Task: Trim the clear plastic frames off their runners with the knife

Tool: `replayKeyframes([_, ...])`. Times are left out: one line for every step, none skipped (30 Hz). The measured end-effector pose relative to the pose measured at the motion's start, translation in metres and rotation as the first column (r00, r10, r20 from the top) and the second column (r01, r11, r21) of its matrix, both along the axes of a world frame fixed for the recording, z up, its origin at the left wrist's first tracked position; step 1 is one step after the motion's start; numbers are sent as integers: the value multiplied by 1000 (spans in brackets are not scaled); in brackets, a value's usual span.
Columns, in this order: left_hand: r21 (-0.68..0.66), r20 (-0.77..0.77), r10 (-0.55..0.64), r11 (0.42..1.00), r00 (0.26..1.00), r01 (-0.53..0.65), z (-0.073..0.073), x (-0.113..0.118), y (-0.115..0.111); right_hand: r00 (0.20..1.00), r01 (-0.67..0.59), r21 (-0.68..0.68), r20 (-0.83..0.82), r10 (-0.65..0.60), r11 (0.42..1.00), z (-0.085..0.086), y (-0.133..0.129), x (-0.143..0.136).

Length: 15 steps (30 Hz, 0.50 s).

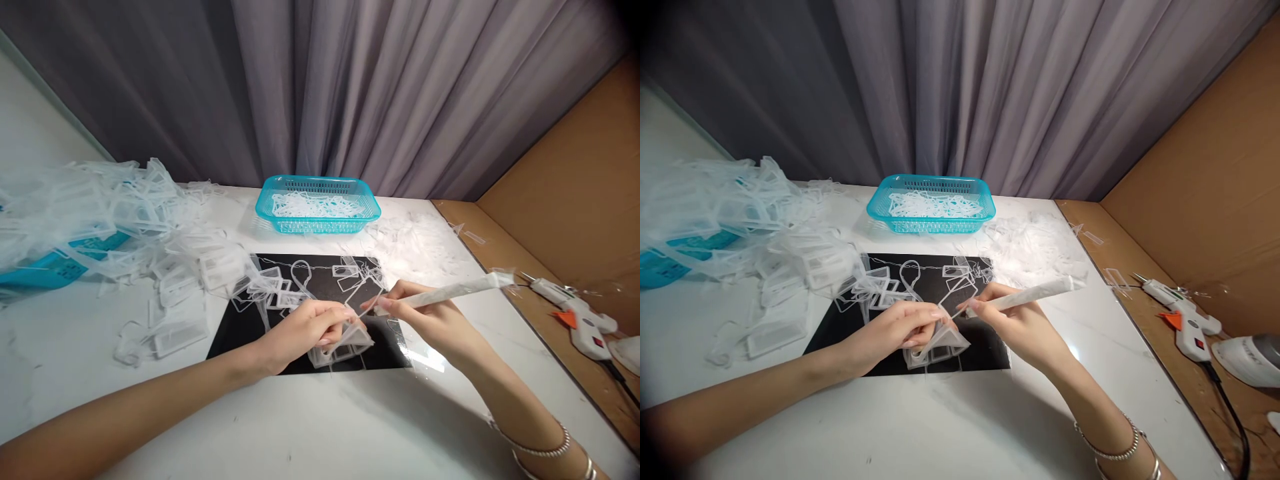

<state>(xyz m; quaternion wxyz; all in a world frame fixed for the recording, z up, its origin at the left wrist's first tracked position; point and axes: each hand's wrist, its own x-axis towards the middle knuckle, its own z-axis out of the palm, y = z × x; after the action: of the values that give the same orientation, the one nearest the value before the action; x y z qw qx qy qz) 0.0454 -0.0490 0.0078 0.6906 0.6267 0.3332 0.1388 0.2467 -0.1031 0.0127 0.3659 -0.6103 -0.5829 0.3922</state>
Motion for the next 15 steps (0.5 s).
replayKeyframes([21, -13, 3, 1000, 1000, -3, 0, 0, 0, 999, 37, -3, 32, -37, 999, 2, 0, 1])
replayKeyframes([32, -28, 1, 999, 1000, 0, -1, 0, -1, 995, 77, 16, 59, -78, 997, 4, -1, 2])
replayKeyframes([41, -42, -3, 999, 999, 4, 0, 0, -2, 990, 116, 51, 74, -119, 992, 7, -3, 2])
replayKeyframes([52, -60, -9, 999, 998, 12, 0, 0, -2, 986, 141, 101, 72, -149, 985, 8, -4, 2])
replayKeyframes([66, -83, -15, 998, 996, 20, 1, 0, -3, 986, 145, 157, 56, -155, 977, 10, -6, 1])
replayKeyframes([81, -111, -19, 996, 994, 28, 3, 1, -5, 990, 125, 214, 34, -135, 969, 11, -7, 0])
replayKeyframes([96, -142, -23, 995, 990, 37, 4, 2, -6, 996, 85, 262, 15, -92, 961, 11, -9, -1])
replayKeyframes([112, -171, -26, 993, 985, 45, 6, 2, -7, 1000, 25, 297, 3, -27, 955, 11, -9, -2])
replayKeyframes([125, -194, -30, 991, 981, 55, 7, 3, -8, 999, -46, 314, -1, 49, 948, 9, -10, -3])
replayKeyframes([138, -208, -37, 988, 977, 67, 8, 3, -9, 992, -119, 316, 2, 125, 941, 8, -10, -5])
replayKeyframes([154, -214, -45, 985, 976, 79, 8, 4, -10, 982, -182, 308, 10, 188, 934, 6, -9, -5])
replayKeyframes([176, -217, -54, 980, 975, 94, 8, 4, -11, 971, -233, 295, 21, 237, 927, 4, -8, -6])
replayKeyframes([198, -222, -65, 974, 973, 110, 7, 4, -11, 962, -269, 281, 34, 271, 921, 3, -8, -7])
replayKeyframes([220, -229, -75, 967, 971, 126, 6, 3, -11, 955, -293, 270, 49, 291, 917, 1, -7, -8])
replayKeyframes([240, -237, -81, 961, 968, 139, 5, 3, -11, 951, -309, 264, 65, 303, 913, 0, -7, -8])
